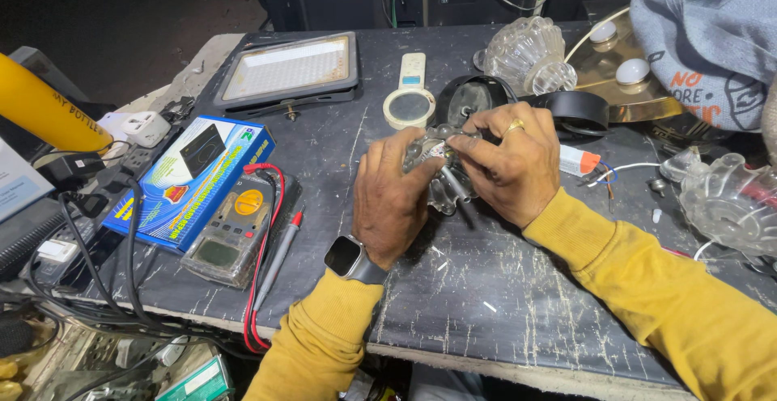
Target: The person disassembles a glass ceiling light fixture on a workbench, unscrewing the glass shade from its holder and separating the bulb socket. They handle the fixture's wiring and metal parts, then use a screwdriver to work on the fixture components.
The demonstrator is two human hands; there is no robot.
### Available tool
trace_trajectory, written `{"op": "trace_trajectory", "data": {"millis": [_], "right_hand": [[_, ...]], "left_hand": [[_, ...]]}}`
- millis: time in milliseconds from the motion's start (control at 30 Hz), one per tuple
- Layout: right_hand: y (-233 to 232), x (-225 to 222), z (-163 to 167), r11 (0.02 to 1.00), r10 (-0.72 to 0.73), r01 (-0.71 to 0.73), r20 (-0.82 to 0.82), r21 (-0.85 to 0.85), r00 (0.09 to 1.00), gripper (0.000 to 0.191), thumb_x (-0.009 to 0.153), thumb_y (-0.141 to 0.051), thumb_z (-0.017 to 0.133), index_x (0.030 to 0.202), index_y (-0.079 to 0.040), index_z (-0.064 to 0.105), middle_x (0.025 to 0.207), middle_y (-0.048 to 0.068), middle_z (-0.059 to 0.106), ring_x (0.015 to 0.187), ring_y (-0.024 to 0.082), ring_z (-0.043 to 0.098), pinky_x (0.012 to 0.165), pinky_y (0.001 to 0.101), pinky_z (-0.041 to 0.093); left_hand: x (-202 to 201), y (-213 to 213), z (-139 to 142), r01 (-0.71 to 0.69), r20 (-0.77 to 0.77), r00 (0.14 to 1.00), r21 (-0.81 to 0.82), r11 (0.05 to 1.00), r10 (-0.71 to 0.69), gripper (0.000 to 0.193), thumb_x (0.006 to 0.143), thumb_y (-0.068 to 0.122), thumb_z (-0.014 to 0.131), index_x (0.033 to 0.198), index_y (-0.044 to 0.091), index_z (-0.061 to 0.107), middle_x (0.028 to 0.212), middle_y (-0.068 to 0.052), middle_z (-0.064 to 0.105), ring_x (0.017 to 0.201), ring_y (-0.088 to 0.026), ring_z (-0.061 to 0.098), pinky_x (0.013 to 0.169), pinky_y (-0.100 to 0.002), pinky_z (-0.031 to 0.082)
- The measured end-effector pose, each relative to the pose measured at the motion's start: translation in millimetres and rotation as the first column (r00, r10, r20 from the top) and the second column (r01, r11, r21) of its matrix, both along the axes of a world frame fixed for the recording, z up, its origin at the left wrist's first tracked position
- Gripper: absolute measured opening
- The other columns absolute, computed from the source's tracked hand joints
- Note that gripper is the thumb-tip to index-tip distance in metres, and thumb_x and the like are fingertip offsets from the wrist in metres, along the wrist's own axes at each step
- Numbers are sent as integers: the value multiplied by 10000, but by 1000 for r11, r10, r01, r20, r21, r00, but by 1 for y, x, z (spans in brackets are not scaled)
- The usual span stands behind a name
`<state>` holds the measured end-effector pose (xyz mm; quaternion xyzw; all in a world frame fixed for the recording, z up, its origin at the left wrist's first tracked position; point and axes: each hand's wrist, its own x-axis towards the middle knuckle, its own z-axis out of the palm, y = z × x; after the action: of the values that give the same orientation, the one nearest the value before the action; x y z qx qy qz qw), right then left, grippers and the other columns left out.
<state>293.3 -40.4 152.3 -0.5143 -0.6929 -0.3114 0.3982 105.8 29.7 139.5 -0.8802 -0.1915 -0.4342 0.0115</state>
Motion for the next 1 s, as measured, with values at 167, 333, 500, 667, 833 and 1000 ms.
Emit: {"op": "trace_trajectory", "data": {"millis": [167,333,500,667,833,1000], "right_hand": [[5,6,1,997,68,-69,39,33,997,182,842,-126,861,950,-118,715,992,-1,682,943,224,634,871,401,434],[13,11,-6,999,34,-34,-8,-2,999,245,832,-135,870,927,-83,650,960,34,677,913,246,634,818,400,438],[20,17,-11,997,51,-59,-155,-43,987,336,818,-173,900,967,-44,629,934,81,646,879,290,652,748,396,501],[1,14,-5,985,161,-168,-165,-32,973,319,855,-137,870,958,-22,590,964,107,644,873,305,667,746,400,530],[-19,-4,-1,882,1,-148,-310,-448,951,187,838,-190,806,855,-56,677,723,121,677,598,308,679,544,426,511],[-11,-28,-2,861,-96,46,-74,-507,993,203,849,-313,708,926,-133,762,720,156,712,643,388,683,568,504,514]], "left_hand": [[2,-2,4,2,-13,1000,-20,1000,-2,330,813,3,734,1110,147,738,1319,-126,591,1160,-333,578,930,-427,510],[2,-4,5,-6,-20,1000,-21,1000,6,309,819,-3,735,1091,144,740,1303,-115,595,1133,-328,580,909,-428,512],[0,-2,3,-13,-20,1000,-30,999,12,338,841,-10,729,1133,161,723,1291,-106,592,1130,-323,584,916,-434,514],[-8,0,4,37,-7,999,-97,995,-38,386,863,14,736,1210,177,692,1306,-122,575,1142,-338,568,912,-438,508],[-11,1,5,28,-29,999,-117,993,-32,435,825,13,728,1214,206,705,1352,-135,551,1151,-347,548,914,-450,496],[-12,2,0,16,-18,1000,-121,993,-19,408,843,11,709,1205,199,699,1384,-130,555,1180,-353,548,959,-459,490]]}}
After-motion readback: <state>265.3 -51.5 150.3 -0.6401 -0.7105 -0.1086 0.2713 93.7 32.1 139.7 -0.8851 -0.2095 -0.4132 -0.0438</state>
